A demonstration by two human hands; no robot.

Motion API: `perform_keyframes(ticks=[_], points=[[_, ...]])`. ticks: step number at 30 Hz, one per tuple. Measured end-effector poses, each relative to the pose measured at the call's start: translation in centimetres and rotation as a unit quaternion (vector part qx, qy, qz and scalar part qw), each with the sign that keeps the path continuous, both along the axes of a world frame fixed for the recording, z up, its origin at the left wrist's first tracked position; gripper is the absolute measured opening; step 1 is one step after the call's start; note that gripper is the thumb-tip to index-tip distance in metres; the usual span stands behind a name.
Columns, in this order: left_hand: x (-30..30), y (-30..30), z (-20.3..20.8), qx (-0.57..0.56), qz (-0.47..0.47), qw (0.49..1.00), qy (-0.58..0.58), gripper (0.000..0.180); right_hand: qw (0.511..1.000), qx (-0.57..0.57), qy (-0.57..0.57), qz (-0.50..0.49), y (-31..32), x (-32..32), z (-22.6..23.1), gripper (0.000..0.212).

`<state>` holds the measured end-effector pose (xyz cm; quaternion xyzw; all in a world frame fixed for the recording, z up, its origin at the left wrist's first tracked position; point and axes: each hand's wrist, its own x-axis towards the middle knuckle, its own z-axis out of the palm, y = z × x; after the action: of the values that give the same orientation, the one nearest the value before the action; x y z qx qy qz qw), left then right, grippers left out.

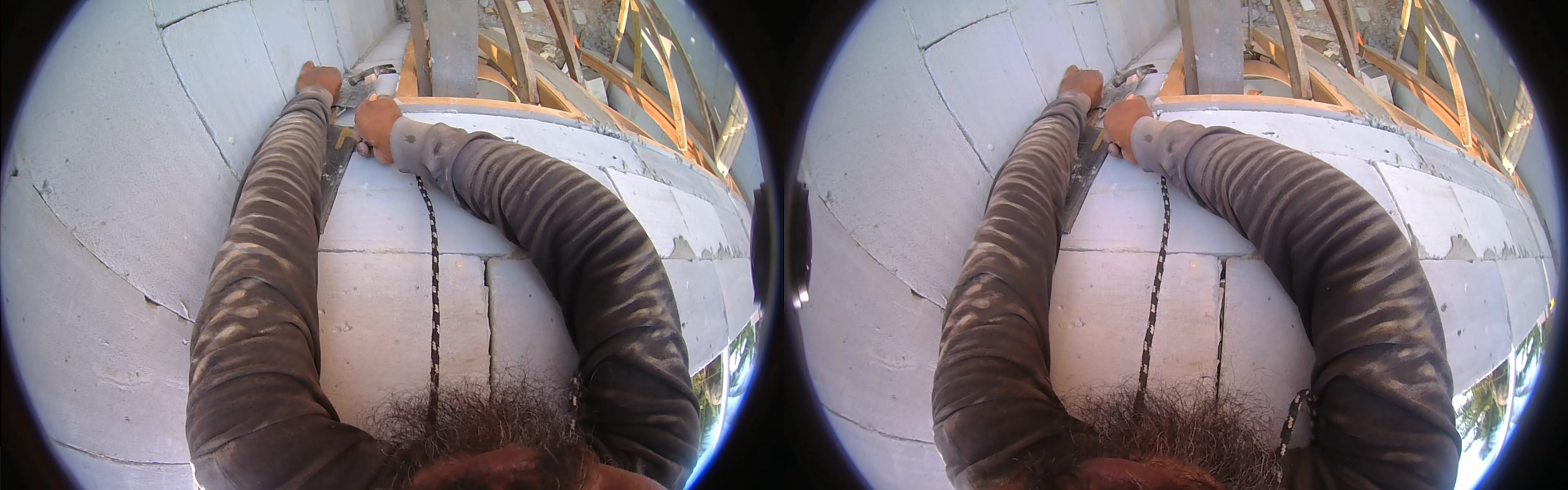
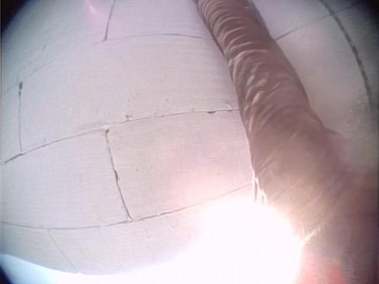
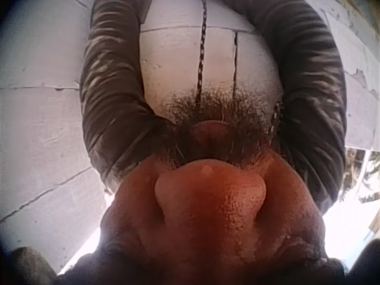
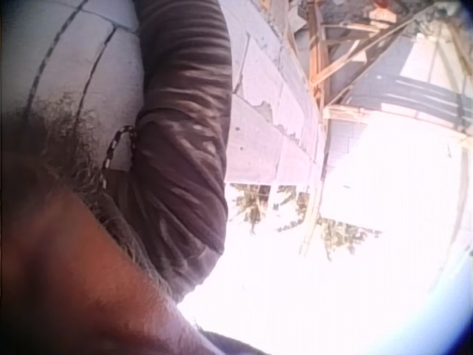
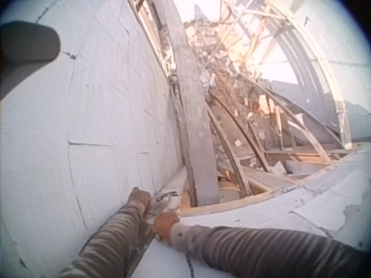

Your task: The person secures metal brackets to a masonry wall using a hammer and nails, then lifts and positions a white concrete block onto the top layer of the wall.

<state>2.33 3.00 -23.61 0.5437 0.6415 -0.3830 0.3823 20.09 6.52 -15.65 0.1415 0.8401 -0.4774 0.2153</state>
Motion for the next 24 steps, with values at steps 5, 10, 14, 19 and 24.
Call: perform_keyframes(ticks=[5,10,14,19,24], points=[[0.0,-0.9,-0.1,0.002,0.002,1.0,0.021,0.02,0.993,0.077,-0.046,0.071,0.6,-1.3,2.6,0.011],[0.7,0.8,-0.3,-0.004,-0.019,1.0,0.021,0.021,0.998,-0.009,-0.056,0.01,0.9,0.1,-1.2,0.008],[-0.7,-2.0,0.4,-0.018,0.013,1.0,0.02,0.02,0.998,0.009,-0.052,0.035,0.7,-1.2,1.4,0.009],[1.8,3.1,-0.7,0.004,-0.022,1.0,-0.013,0.021,0.985,-0.098,0.067,-0.121,-1.3,2.5,-8.3,0.01],[-1.2,-1.6,1.4,-0.053,-0.004,0.998,0.011,0.021,0.998,0.032,-0.027,0.037,-0.4,-1.5,0.9,0.011]])
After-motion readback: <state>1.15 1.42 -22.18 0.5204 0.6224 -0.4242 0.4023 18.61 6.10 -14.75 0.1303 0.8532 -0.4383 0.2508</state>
